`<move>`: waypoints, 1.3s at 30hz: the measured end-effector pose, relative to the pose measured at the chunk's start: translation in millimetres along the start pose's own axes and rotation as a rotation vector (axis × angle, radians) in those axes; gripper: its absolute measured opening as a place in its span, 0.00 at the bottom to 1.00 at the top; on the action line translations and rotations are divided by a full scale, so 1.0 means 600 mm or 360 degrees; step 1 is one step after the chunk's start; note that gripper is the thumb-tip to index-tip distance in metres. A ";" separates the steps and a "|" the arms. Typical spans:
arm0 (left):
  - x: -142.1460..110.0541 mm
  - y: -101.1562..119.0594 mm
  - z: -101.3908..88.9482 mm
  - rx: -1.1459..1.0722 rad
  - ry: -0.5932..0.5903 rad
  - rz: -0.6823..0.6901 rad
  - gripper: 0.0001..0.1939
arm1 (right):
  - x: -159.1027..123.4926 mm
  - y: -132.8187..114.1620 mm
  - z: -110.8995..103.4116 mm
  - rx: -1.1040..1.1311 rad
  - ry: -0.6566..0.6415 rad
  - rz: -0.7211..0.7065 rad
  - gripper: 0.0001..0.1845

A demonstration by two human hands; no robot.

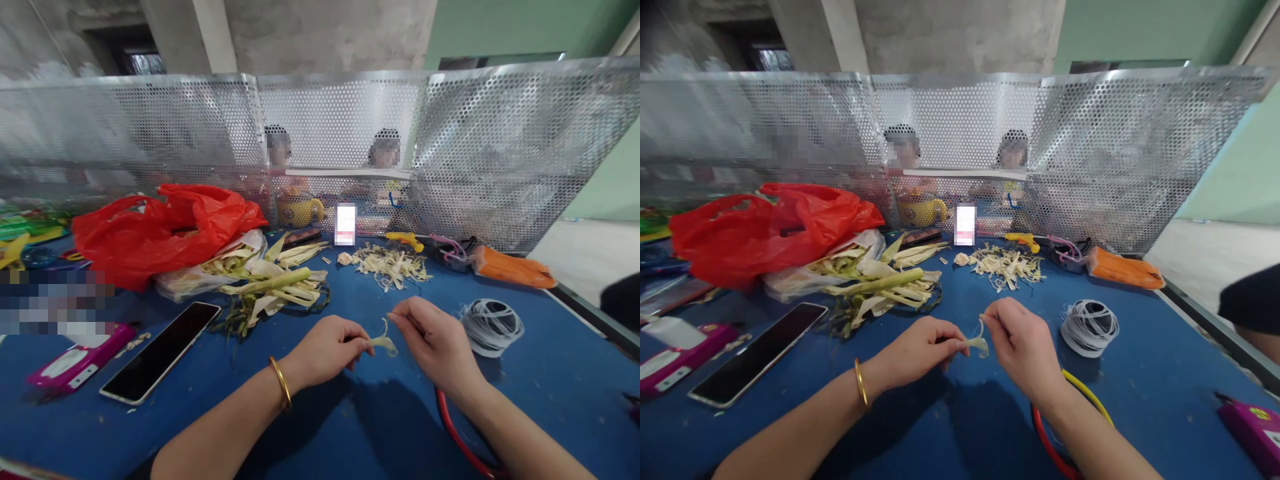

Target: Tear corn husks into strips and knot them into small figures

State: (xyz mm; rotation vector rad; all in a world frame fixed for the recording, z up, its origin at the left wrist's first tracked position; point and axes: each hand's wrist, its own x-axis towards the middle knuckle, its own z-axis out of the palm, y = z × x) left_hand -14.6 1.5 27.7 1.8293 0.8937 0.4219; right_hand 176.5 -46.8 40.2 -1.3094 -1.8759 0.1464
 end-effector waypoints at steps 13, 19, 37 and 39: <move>0.000 0.009 -0.004 -0.0092 0.0370 0.0230 0.14 | -0.004 0.050 0.061 0.0696 -0.0229 0.0793 0.16; 0.011 -0.003 -0.006 0.0460 0.0772 0.0172 0.15 | -0.036 -0.002 0.074 0.0138 -0.0319 0.0150 0.13; -0.001 0.015 -0.010 -0.0147 0.0177 0.0325 0.12 | -0.006 0.029 0.064 0.1184 -0.0427 0.1053 0.20; 0.002 0.016 -0.009 -0.0092 0.0315 0.0249 0.12 | -0.013 0.023 0.077 0.1086 -0.0395 0.0922 0.18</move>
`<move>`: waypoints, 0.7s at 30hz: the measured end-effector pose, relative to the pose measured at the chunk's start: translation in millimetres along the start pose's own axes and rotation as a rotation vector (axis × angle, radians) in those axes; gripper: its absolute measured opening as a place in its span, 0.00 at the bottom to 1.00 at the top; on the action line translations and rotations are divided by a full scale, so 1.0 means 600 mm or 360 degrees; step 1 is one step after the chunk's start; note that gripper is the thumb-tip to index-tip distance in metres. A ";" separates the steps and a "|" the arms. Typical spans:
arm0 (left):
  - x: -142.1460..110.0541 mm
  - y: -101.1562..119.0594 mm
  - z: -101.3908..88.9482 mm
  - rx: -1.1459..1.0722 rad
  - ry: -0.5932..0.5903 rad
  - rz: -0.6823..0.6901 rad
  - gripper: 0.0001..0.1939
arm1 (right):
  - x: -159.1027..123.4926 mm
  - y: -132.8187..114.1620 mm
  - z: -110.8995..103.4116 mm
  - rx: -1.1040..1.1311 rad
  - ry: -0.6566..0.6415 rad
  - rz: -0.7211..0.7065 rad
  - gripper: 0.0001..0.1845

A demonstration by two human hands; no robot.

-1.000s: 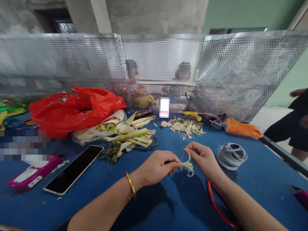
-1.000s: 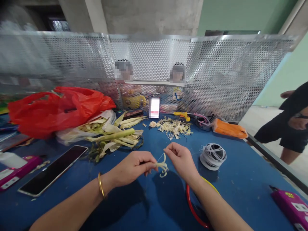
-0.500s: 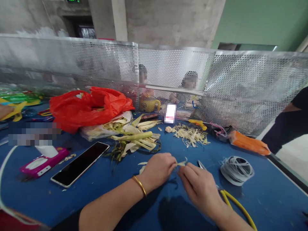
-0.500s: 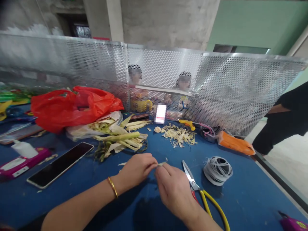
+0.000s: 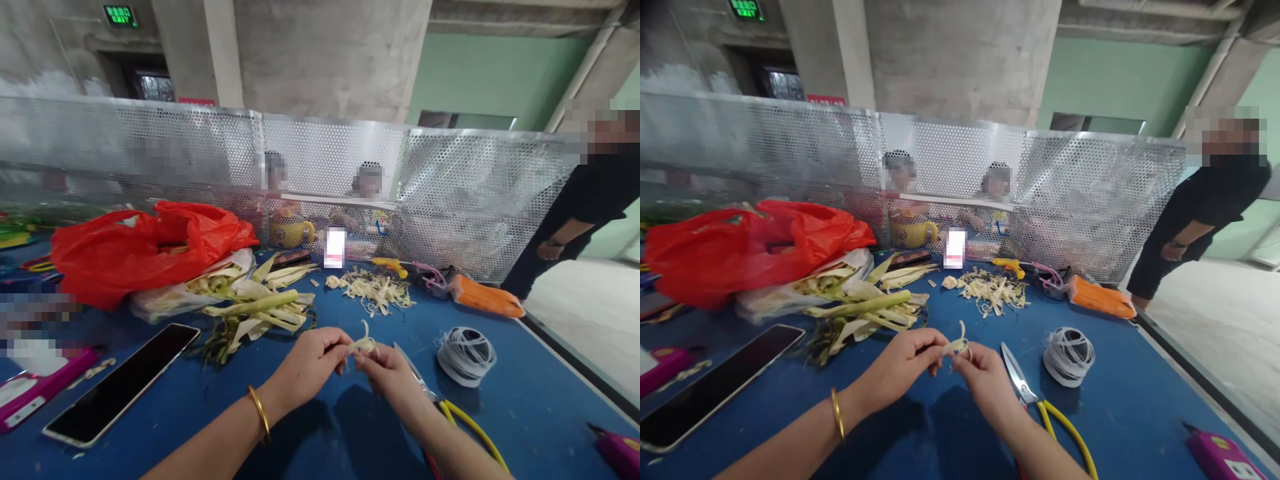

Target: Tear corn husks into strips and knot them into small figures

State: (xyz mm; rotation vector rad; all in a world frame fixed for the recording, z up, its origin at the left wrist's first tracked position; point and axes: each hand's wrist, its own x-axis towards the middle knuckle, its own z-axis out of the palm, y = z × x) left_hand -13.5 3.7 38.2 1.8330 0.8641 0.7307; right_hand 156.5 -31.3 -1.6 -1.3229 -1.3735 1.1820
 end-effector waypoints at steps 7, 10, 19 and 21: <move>0.003 -0.002 0.004 0.0287 0.0304 -0.0133 0.13 | -0.033 -0.008 0.017 -0.0988 0.0122 -0.0653 0.11; -0.001 -0.010 0.008 0.0537 0.0295 -0.0048 0.14 | -0.049 -0.019 0.021 -0.1509 0.0104 -0.1033 0.11; -0.009 -0.008 0.007 0.0593 -0.0501 0.0263 0.10 | -0.022 -0.042 -0.034 -0.1022 0.0084 -0.0706 0.11; -0.007 0.000 0.005 0.0236 -0.0422 0.0105 0.10 | -0.002 -0.029 -0.045 -0.0577 0.0044 -0.0383 0.13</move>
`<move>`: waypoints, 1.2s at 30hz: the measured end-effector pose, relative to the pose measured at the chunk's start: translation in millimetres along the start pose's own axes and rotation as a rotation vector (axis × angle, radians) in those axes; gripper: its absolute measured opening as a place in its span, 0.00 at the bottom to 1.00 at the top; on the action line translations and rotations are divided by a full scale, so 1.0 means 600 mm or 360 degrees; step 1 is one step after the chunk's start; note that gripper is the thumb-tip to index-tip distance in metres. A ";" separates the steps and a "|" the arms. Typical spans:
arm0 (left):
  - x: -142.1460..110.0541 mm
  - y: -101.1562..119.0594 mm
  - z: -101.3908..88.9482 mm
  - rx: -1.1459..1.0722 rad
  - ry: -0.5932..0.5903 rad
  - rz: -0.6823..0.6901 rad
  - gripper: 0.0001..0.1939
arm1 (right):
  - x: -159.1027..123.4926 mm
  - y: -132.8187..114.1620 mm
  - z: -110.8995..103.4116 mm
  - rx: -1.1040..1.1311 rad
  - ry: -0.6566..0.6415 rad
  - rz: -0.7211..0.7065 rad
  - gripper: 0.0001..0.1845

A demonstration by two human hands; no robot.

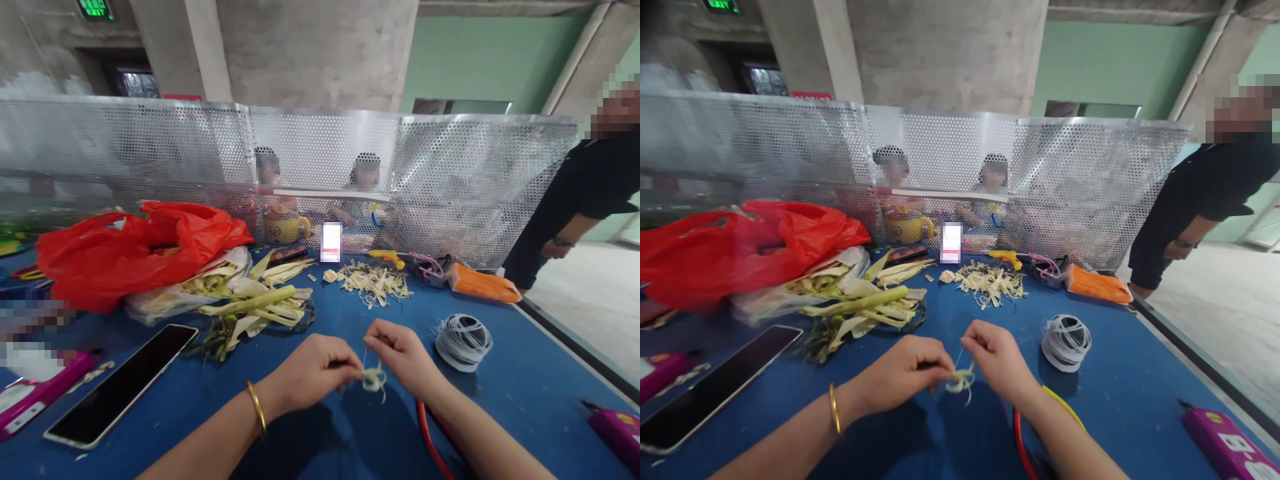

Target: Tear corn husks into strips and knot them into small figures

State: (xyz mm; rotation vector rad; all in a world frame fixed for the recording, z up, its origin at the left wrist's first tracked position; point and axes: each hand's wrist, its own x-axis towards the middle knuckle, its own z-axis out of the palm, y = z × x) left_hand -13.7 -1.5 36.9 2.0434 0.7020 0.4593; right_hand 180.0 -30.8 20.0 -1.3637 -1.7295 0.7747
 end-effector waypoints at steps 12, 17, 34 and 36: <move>0.013 -0.025 0.001 0.0032 0.0680 -0.0245 0.13 | -0.034 -0.029 0.049 -0.0398 0.0002 -0.0609 0.11; 0.011 -0.025 0.003 0.0178 0.0655 -0.0207 0.13 | -0.033 -0.031 0.045 -0.0130 -0.0096 -0.0680 0.10; -0.006 -0.001 0.001 -0.0294 -0.0259 0.0178 0.07 | -0.011 -0.020 0.006 0.1008 -0.0383 0.0163 0.13; -0.003 0.003 0.001 -0.0701 -0.0010 0.0026 0.10 | -0.008 -0.014 0.017 0.1336 -0.0279 0.0273 0.14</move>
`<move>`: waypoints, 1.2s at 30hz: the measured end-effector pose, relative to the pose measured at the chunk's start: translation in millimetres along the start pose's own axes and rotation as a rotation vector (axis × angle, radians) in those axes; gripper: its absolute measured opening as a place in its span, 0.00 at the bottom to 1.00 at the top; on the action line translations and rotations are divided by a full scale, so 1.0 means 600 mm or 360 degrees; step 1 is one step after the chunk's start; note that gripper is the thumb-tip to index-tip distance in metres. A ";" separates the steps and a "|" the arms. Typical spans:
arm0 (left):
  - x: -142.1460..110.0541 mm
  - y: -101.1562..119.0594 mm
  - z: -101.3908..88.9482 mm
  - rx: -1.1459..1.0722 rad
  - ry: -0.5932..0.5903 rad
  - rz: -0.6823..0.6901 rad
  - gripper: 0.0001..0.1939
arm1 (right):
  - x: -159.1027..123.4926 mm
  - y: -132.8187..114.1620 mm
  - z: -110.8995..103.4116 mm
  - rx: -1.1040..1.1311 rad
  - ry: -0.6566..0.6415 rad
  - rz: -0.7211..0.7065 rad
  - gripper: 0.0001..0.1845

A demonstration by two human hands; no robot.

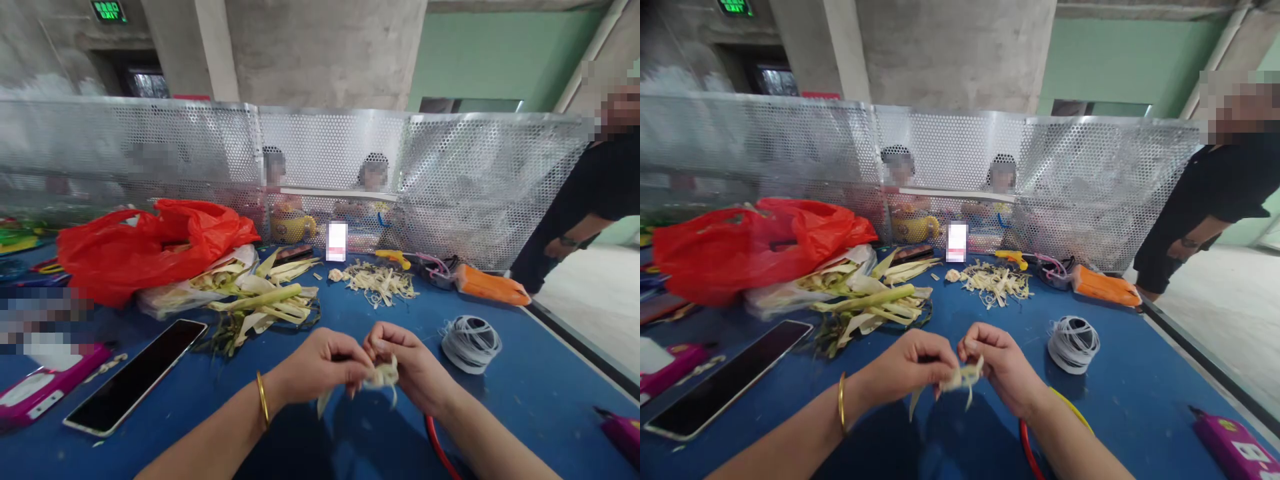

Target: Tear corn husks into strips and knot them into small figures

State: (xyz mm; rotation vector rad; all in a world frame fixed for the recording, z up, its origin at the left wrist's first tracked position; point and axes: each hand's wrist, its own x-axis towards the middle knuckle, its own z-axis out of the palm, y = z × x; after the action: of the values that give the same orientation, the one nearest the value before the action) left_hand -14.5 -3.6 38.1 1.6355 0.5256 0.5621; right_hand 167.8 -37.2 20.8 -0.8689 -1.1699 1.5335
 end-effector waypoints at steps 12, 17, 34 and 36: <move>0.020 -0.035 -0.012 0.0788 0.0829 -0.0181 0.10 | -0.022 0.024 0.028 -0.2055 0.0048 -0.0902 0.11; 0.008 -0.027 -0.010 0.1233 0.0159 0.0072 0.09 | -0.016 0.006 0.015 -0.2086 0.0181 -0.0946 0.11; 0.025 -0.045 -0.007 0.0106 0.0760 -0.0243 0.08 | -0.018 0.023 0.024 -0.1956 0.0036 -0.1031 0.11; 0.023 -0.047 -0.003 0.0296 0.0732 -0.0223 0.08 | -0.017 0.022 0.024 -0.1831 -0.0014 -0.0978 0.11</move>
State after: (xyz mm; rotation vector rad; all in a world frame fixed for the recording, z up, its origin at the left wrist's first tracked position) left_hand -5.7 9.9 11.4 1.6288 1.0491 0.8090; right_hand 153.6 -51.4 11.8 -1.0398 -2.1105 0.2688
